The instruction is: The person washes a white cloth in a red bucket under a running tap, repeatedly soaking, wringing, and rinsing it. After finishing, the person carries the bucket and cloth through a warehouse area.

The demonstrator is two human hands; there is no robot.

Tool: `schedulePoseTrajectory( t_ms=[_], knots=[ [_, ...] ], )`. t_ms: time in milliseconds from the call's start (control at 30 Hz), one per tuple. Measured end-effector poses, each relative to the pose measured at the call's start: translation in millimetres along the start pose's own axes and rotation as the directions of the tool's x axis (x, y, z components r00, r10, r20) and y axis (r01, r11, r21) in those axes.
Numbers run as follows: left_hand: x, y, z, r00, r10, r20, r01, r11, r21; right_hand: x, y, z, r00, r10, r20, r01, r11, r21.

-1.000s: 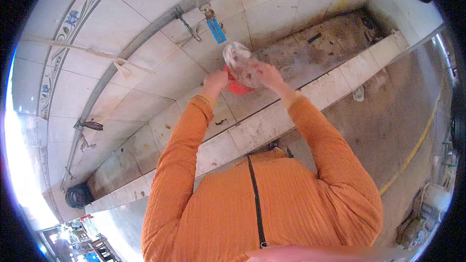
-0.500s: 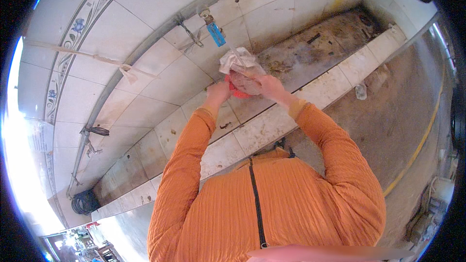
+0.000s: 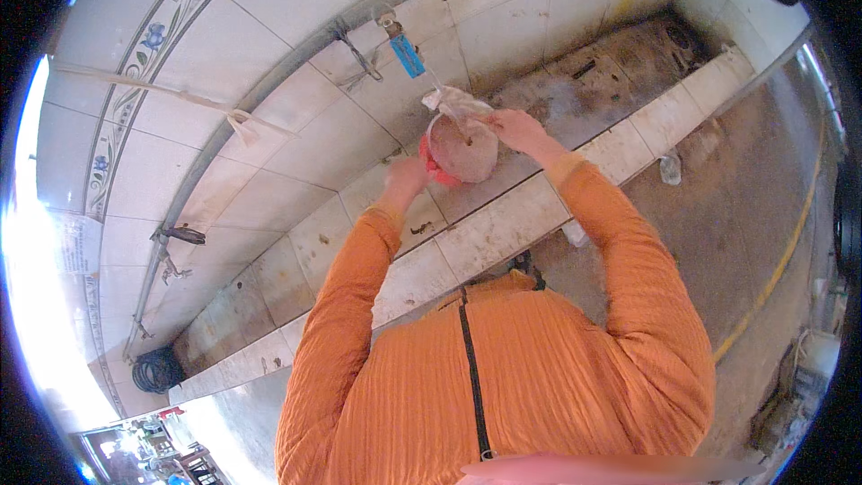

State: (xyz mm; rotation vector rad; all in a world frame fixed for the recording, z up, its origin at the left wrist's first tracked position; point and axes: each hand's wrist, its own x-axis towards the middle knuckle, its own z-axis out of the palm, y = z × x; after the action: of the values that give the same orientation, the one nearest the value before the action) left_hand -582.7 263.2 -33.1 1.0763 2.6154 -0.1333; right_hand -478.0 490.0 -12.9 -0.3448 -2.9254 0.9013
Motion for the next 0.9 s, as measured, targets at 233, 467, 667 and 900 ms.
schedulePoseTrajectory(
  t_ms=[233, 467, 667, 900],
  knots=[
    [7, -18, -34, 0.985, 0.035, 0.167, -0.037, 0.999, 0.012, -3, -18, -48, 0.942, -0.147, 0.303, 0.262, 0.884, -0.387],
    [23, -19, -60, 0.977, -0.035, 0.211, 0.037, 0.999, -0.006, 2, -1, 27, 0.946, -0.108, 0.306, 0.172, 0.966, -0.191],
    [30, 8, -55, 0.996, 0.034, 0.077, -0.044, 0.990, 0.131, -15, 8, 21, 0.799, -0.239, 0.551, 0.172, 0.970, 0.171],
    [36, 9, -60, 0.995, 0.064, 0.073, -0.080, 0.966, 0.244, 6, 1, 12, 0.863, -0.019, 0.505, 0.169, 0.952, -0.254]
  ],
)
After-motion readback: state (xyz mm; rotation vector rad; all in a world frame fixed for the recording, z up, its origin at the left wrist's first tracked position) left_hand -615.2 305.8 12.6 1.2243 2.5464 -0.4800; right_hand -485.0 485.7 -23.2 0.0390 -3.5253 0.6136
